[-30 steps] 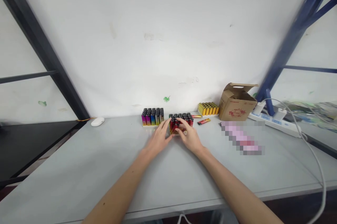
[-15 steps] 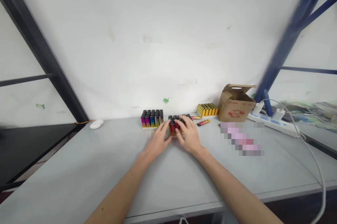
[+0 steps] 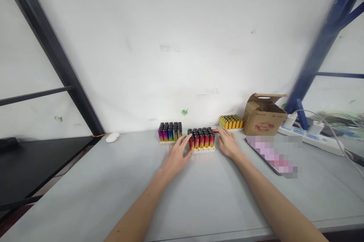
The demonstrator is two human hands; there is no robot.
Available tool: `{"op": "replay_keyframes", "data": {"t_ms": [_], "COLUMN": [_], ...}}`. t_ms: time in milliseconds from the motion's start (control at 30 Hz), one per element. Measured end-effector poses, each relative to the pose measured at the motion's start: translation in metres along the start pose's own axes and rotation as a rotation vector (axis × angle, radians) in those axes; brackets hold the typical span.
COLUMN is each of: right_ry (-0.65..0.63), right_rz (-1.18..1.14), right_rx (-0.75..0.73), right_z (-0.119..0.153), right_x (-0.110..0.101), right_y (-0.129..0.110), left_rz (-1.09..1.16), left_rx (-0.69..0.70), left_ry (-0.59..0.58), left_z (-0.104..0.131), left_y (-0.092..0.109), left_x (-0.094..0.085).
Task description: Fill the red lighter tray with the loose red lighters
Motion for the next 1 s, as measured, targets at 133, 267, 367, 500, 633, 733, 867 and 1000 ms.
{"op": "replay_keyframes", "data": {"t_ms": [133,267,367,500,633,733,867,1000], "right_ry": [-0.134,-0.076,-0.023,0.006,-0.031,-0.011,-0.014,-0.020], "right_rz": [0.112,0.184,0.227,0.214,0.137,0.109,0.061,-0.067], "right_rx": [-0.036,-0.051,-0.051,-0.026,-0.002,-0.006,-0.008,0.033], "right_z": [0.004,0.002,0.000,-0.001,-0.001,-0.001,-0.001,-0.002], "right_x": [0.014,0.005,-0.002,-0.006,-0.003,-0.005,-0.006,-0.005], "right_y": [-0.008,-0.010,-0.012,-0.012,-0.011,-0.009,-0.009,-0.007], "left_rz": [0.014,0.012,0.007,0.003,-0.015,-0.008,0.013,0.018], "left_rx": [-0.026,-0.031,-0.019,-0.018,-0.036,-0.027,-0.002,0.005], "left_ry": [-0.010,-0.016,-0.008,-0.010,-0.017,-0.019,0.001,0.003], "left_z": [0.001,0.002,0.001,0.002,0.003,0.003,0.002,0.002], "left_y": [-0.004,-0.004,-0.001,0.000,-0.004,-0.002,0.004,0.005], "left_x": [0.002,0.003,0.001,0.002,0.003,0.004,0.003,0.005]}}
Point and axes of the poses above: each hand's wrist, its own z-axis away from the middle knuckle, its own x-axis out of the palm, y = z × x, the point moved 10 cm from there along -z, towards the middle knuckle, and after that the axes turned 12 degrees about y, right-handed, at the moved point
